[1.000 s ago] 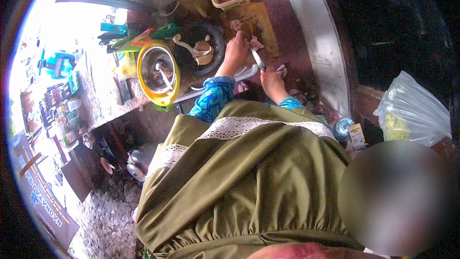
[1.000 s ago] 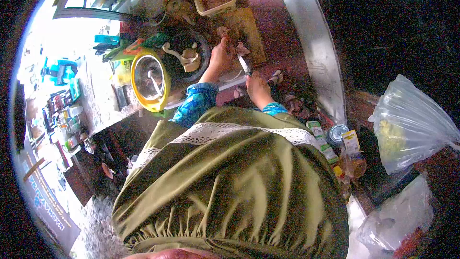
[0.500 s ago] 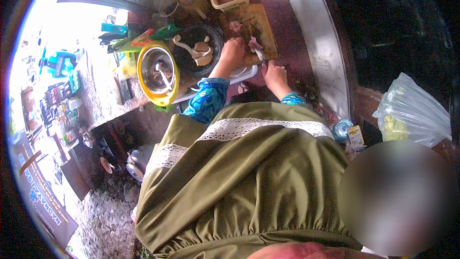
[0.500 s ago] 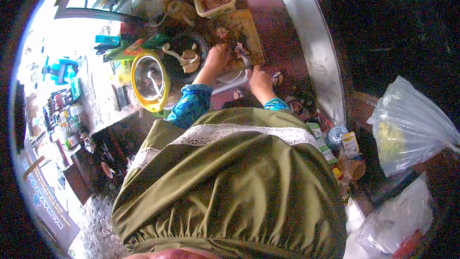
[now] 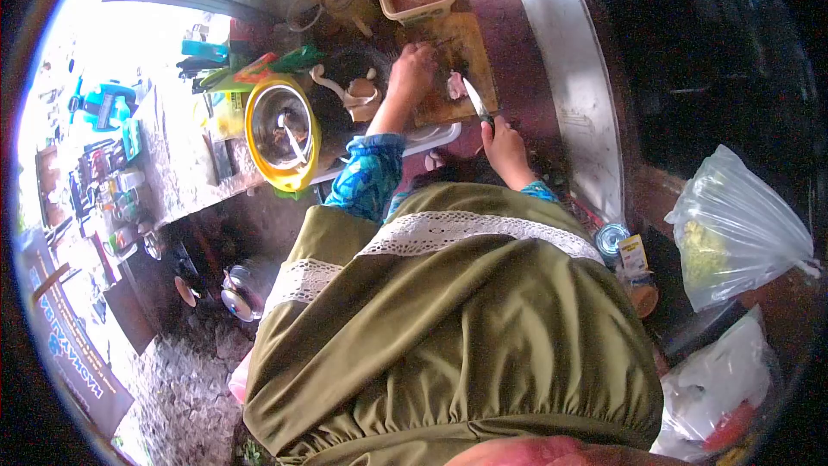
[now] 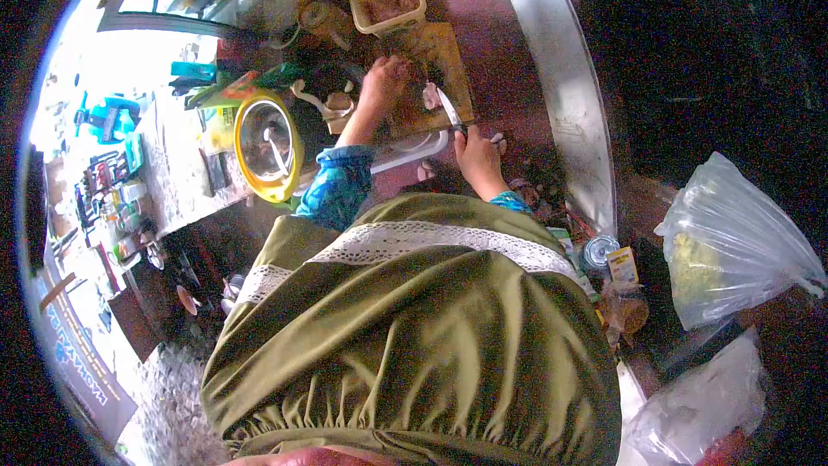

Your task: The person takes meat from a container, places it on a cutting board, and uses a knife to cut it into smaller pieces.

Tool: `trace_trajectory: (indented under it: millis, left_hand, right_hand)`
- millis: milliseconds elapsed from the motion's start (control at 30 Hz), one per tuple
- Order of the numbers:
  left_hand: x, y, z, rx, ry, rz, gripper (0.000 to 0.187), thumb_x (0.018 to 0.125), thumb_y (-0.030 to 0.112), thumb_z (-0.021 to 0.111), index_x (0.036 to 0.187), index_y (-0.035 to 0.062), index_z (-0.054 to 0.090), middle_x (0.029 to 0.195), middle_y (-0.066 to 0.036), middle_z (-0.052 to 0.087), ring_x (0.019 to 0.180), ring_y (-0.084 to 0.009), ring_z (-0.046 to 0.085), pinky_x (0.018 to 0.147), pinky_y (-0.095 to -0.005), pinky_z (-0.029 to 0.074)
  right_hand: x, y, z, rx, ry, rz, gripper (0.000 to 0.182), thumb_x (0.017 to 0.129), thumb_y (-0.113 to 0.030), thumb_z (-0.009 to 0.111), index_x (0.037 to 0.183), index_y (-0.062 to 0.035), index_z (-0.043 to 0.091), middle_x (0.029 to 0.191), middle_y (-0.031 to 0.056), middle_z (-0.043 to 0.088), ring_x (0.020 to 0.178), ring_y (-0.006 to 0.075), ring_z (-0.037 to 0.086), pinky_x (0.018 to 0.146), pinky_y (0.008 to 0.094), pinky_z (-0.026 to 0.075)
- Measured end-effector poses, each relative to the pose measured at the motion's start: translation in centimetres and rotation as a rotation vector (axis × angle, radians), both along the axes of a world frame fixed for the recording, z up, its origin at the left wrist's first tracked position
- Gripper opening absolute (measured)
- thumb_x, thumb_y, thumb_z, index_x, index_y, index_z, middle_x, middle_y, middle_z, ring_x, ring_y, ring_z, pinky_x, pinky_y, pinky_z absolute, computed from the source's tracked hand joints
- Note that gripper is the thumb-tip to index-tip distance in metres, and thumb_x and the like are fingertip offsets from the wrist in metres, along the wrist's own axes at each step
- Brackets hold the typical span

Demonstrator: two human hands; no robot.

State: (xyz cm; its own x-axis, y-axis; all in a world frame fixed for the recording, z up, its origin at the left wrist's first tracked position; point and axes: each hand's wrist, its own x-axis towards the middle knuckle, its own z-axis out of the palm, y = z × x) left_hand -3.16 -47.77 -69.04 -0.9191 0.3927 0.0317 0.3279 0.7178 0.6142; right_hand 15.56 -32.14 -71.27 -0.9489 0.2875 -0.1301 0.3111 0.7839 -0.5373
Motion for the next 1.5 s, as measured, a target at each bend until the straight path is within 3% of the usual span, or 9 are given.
trace_trajectory:
  millis: [133, 233, 300, 833, 900, 967, 1000, 1200, 1500]
  left_hand:
    - [2.2, 1.0, -3.3, -0.051, -0.190, -0.218, 0.030, 0.077, 0.026, 0.064, 0.097, 0.0047, 0.059, 0.092, -0.021, 0.059, 0.086, -0.0405, 0.059, 0.071, -0.0474, 0.049]
    - [3.4, 1.8, -3.2, -0.064, -0.087, -0.154, 0.031, 0.076, 0.028, 0.065, 0.092, 0.0018, 0.058, 0.090, -0.022, 0.060, 0.085, -0.0403, 0.059, 0.071, -0.0470, 0.049]
    - [3.6, 2.0, -2.9, 0.002, -0.119, -0.153, 0.031, 0.076, 0.028, 0.064, 0.089, 0.0013, 0.057, 0.090, -0.022, 0.060, 0.085, -0.0403, 0.059, 0.071, -0.0471, 0.048]
    - [4.4, 1.8, -3.7, 0.075, -0.126, -0.002, 0.013, 0.072, 0.017, 0.064, 0.075, 0.0040, 0.064, 0.077, -0.018, 0.062, 0.076, -0.0367, 0.061, 0.069, -0.0451, 0.049]
    - [4.3, 2.2, -2.2, 0.111, -0.180, 0.087, 0.020, 0.064, 0.024, 0.071, 0.069, 0.0051, 0.064, 0.070, -0.016, 0.061, 0.069, -0.0358, 0.061, 0.066, -0.0441, 0.049]
    - [4.3, 1.5, 0.7, 0.003, -0.156, -0.096, 0.031, 0.055, 0.032, 0.076, 0.066, 0.0057, 0.064, 0.066, -0.016, 0.060, 0.064, -0.0349, 0.060, 0.062, -0.0431, 0.049]
    - [4.1, 1.6, -3.2, -0.035, -0.180, -0.025, 0.036, 0.050, 0.037, 0.077, 0.066, 0.0068, 0.065, 0.067, -0.015, 0.061, 0.062, -0.0343, 0.059, 0.059, -0.0418, 0.048]
    - [4.7, 1.8, -3.3, 0.132, -0.154, 0.035, 0.030, 0.081, 0.028, 0.060, 0.060, 0.0063, 0.062, 0.059, -0.017, 0.058, 0.057, -0.0364, 0.058, 0.053, -0.0440, 0.046]
    - [4.3, 1.9, -1.6, 0.033, -0.189, 0.054, 0.030, 0.082, 0.029, 0.057, 0.069, 0.0031, 0.064, 0.070, -0.021, 0.060, 0.070, -0.0405, 0.059, 0.062, -0.0482, 0.048]
  right_hand:
    - [0.6, 0.7, -1.2, 0.018, -0.007, 0.025, 0.032, 0.092, -0.033, 0.045, 0.088, -0.0013, 0.049, 0.073, 0.0276, 0.059, 0.069, 0.0459, 0.058, 0.059, 0.0541, 0.046]
    - [0.5, 0.9, -1.2, 0.091, -0.022, -0.025, 0.033, 0.092, -0.033, 0.045, 0.089, -0.0008, 0.050, 0.068, 0.0272, 0.060, 0.069, 0.0469, 0.059, 0.075, 0.0618, 0.039]
    - [0.2, 1.1, -0.3, 0.115, -0.018, 0.042, 0.034, 0.092, -0.034, 0.045, 0.089, -0.0004, 0.049, 0.073, 0.0276, 0.058, 0.068, 0.0448, 0.058, 0.058, 0.0540, 0.046]
    - [-4.5, 1.4, 0.4, 0.004, -0.081, 0.175, 0.028, 0.092, -0.030, 0.043, 0.093, -0.0026, 0.049, 0.068, 0.0259, 0.060, 0.067, 0.0449, 0.059, 0.059, 0.0543, 0.047]
    - [-5.2, 1.3, -0.9, 0.019, -0.072, 0.212, 0.027, 0.091, -0.029, 0.044, 0.091, -0.0028, 0.050, 0.070, 0.0261, 0.060, 0.069, 0.0440, 0.060, 0.060, 0.0550, 0.047]
    - [-4.6, 1.6, 0.1, 0.029, -0.121, 0.227, 0.027, 0.091, -0.029, 0.044, 0.091, -0.0029, 0.050, 0.070, 0.0259, 0.060, 0.069, 0.0434, 0.060, 0.060, 0.0547, 0.047]
    - [-4.4, 1.8, 0.9, 0.045, -0.170, 0.235, 0.026, 0.091, -0.029, 0.044, 0.091, -0.0031, 0.050, 0.069, 0.0257, 0.060, 0.070, 0.0429, 0.060, 0.060, 0.0544, 0.047]
    - [-5.4, 1.8, -0.1, 0.083, -0.191, 0.243, 0.025, 0.087, -0.025, 0.050, 0.099, -0.0030, 0.049, 0.069, 0.0224, 0.061, 0.069, 0.0428, 0.061, 0.060, 0.0537, 0.048]
    - [-4.2, 2.4, 2.0, 0.146, -0.195, 0.286, 0.026, 0.090, -0.026, 0.046, 0.093, -0.0008, 0.048, 0.067, 0.0238, 0.061, 0.066, 0.0430, 0.061, 0.058, 0.0525, 0.048]
